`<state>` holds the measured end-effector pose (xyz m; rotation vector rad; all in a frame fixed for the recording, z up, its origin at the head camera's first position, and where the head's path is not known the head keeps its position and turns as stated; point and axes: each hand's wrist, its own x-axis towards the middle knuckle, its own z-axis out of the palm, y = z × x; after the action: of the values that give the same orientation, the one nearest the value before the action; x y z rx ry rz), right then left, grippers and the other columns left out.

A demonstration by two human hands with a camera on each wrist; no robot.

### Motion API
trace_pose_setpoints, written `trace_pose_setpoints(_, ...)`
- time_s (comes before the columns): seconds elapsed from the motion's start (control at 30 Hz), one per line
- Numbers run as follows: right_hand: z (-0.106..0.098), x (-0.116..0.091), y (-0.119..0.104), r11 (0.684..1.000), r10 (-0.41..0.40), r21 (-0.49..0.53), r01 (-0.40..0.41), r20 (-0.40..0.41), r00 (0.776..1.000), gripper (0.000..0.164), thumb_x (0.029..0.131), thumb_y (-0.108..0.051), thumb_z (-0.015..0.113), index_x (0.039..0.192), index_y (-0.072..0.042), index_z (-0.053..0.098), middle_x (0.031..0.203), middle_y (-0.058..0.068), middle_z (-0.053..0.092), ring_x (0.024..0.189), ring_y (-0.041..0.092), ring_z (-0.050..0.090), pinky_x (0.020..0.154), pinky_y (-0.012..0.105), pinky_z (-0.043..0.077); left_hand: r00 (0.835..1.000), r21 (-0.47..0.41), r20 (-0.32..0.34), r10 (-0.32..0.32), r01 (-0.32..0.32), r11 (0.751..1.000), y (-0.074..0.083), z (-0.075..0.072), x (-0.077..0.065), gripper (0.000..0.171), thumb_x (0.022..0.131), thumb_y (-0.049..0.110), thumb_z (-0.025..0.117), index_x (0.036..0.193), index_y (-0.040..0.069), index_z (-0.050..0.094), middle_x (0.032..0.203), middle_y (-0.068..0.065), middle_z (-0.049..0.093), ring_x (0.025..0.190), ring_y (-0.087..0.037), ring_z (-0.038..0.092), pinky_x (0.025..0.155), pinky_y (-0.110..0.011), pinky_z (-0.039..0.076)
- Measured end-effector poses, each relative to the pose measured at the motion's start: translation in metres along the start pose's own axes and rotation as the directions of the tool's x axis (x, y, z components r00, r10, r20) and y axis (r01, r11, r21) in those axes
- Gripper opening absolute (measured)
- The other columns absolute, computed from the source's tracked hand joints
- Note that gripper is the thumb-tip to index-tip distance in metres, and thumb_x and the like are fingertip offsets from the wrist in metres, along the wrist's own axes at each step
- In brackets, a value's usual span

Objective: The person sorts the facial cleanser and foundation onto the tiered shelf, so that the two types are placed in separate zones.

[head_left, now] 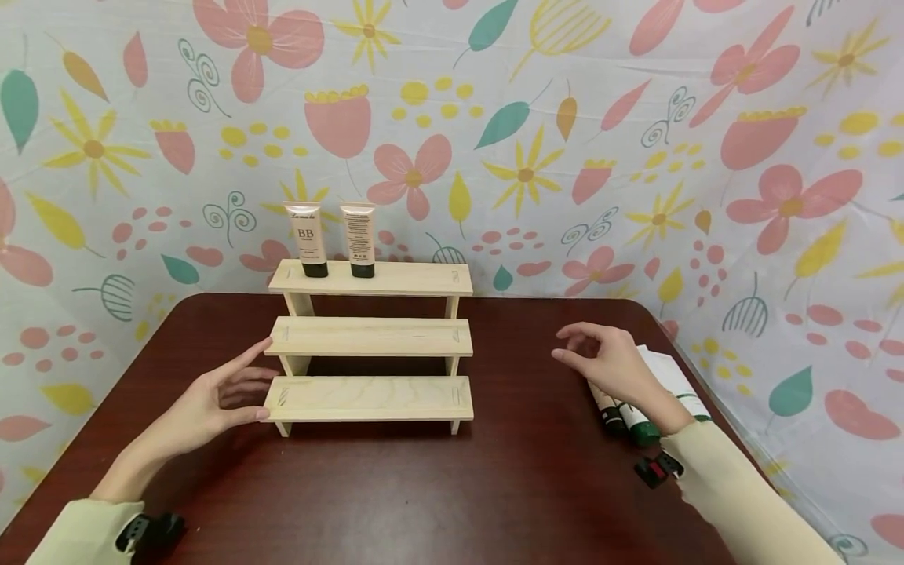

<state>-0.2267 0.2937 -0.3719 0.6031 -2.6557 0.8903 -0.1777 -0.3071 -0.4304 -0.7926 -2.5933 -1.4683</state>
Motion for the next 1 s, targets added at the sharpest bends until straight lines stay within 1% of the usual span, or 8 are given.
trace_pose_setpoints(0.13, -0.006, -0.006, 0.016, 1.0, 0.012, -0.03, -0.01, 0.049, 0.999, 0.02, 0.093, -0.023, 0.085, 0.109, -0.014, 0.077, 0.081, -0.005, 0.067, 0.053, 0.014, 0.048, 0.048, 0.027, 0.039, 1.0, -0.006, -0.002, 0.001, -0.001, 1.0, 0.0, 0.0, 0.0, 0.101, 0.086, -0.002, 0.086, 0.168, 0.014, 0.029, 0.131, -0.024, 0.067, 0.114, -0.013, 0.069, 0.093, -0.023, 0.055)
trace_pose_setpoints(0.27, -0.014, -0.015, 0.03, 0.997, 0.041, -0.067, -0.034, 0.116, 0.992, 0.024, 0.093, -0.024, 0.084, 0.113, -0.012, 0.077, 0.082, -0.005, 0.066, 0.059, 0.015, 0.049, 0.05, 0.028, 0.04, 1.0, -0.004, -0.002, -0.006, 0.006, 1.0, 0.001, 0.0, -0.001, 0.101, 0.086, -0.001, 0.086, 0.168, 0.014, 0.029, 0.132, -0.025, 0.066, 0.114, -0.012, 0.069, 0.093, -0.023, 0.055)
trace_pose_setpoints(0.4, -0.022, -0.022, 0.044, 0.991, 0.078, -0.12, -0.056, 0.182, 0.98, 0.031, 0.093, -0.023, 0.084, 0.118, -0.006, 0.077, 0.087, -0.003, 0.063, 0.06, 0.014, 0.044, 0.048, 0.029, 0.038, 1.0, -0.001, -0.001, -0.012, 0.012, 1.0, 0.0, 0.0, -0.001, 0.101, 0.086, 0.0, 0.086, 0.169, 0.015, 0.028, 0.133, -0.026, 0.065, 0.115, -0.011, 0.068, 0.092, -0.023, 0.055)
trace_pose_setpoints(0.57, -0.029, -0.026, 0.06, 0.984, 0.113, -0.163, -0.072, 0.262, 0.959, 0.037, 0.092, -0.023, 0.085, 0.119, 0.001, 0.075, 0.086, 0.001, 0.057, 0.05, 0.009, 0.036, 0.047, 0.028, 0.034, 1.0, -0.006, 0.001, -0.012, 0.012, 1.0, 0.0, 0.0, -0.001, 0.101, 0.087, 0.0, 0.086, 0.169, 0.015, 0.029, 0.133, -0.025, 0.066, 0.115, -0.013, 0.069, 0.093, -0.024, 0.055)
trace_pose_setpoints(0.7, -0.029, -0.027, 0.07, 0.981, 0.146, -0.17, -0.094, 0.326, 0.934, 0.037, 0.091, -0.022, 0.085, 0.117, 0.002, 0.075, 0.084, 0.002, 0.053, 0.049, 0.008, 0.035, 0.05, 0.027, 0.033, 1.0, -0.009, 0.0, -0.007, 0.007, 1.0, -0.001, 0.0, -0.001, 0.101, 0.087, -0.001, 0.086, 0.168, 0.015, 0.029, 0.131, -0.023, 0.067, 0.113, -0.015, 0.07, 0.093, -0.024, 0.055)
trace_pose_setpoints(0.8, -0.028, -0.027, 0.076, 0.979, 0.175, -0.162, -0.123, 0.365, 0.915, 0.037, 0.091, -0.021, 0.085, 0.118, 0.003, 0.075, 0.079, 0.001, 0.051, 0.051, 0.009, 0.036, 0.053, 0.028, 0.034, 1.0, -0.01, -0.001, -0.005, 0.004, 1.0, -0.002, 0.0, -0.001, 0.101, 0.087, -0.001, 0.086, 0.168, 0.015, 0.029, 0.132, -0.023, 0.067, 0.114, -0.014, 0.069, 0.093, -0.024, 0.055)
trace_pose_setpoints(0.87, -0.028, -0.026, 0.079, 0.979, 0.184, -0.154, -0.133, 0.384, 0.905, 0.039, 0.092, -0.022, 0.085, 0.119, 0.004, 0.075, 0.078, 0.0, 0.053, 0.053, 0.01, 0.04, 0.053, 0.028, 0.036, 1.0, -0.012, -0.001, -0.004, 0.004, 1.0, -0.003, 0.0, -0.001, 0.101, 0.087, -0.001, 0.085, 0.169, 0.015, 0.029, 0.132, -0.023, 0.066, 0.115, -0.013, 0.069, 0.093, -0.024, 0.055)
trace_pose_setpoints(1.0, -0.027, -0.024, 0.082, 0.98, 0.184, -0.145, -0.136, 0.404, 0.896, 0.04, 0.092, -0.021, 0.084, 0.121, 0.006, 0.075, 0.082, 0.0, 0.057, 0.056, 0.012, 0.045, 0.055, 0.028, 0.039, 1.0, -0.015, -0.001, -0.002, 0.002, 1.0, -0.004, 0.001, -0.001, 0.101, 0.087, -0.001, 0.085, 0.169, 0.015, 0.028, 0.133, -0.025, 0.065, 0.116, -0.012, 0.068, 0.093, -0.025, 0.056)
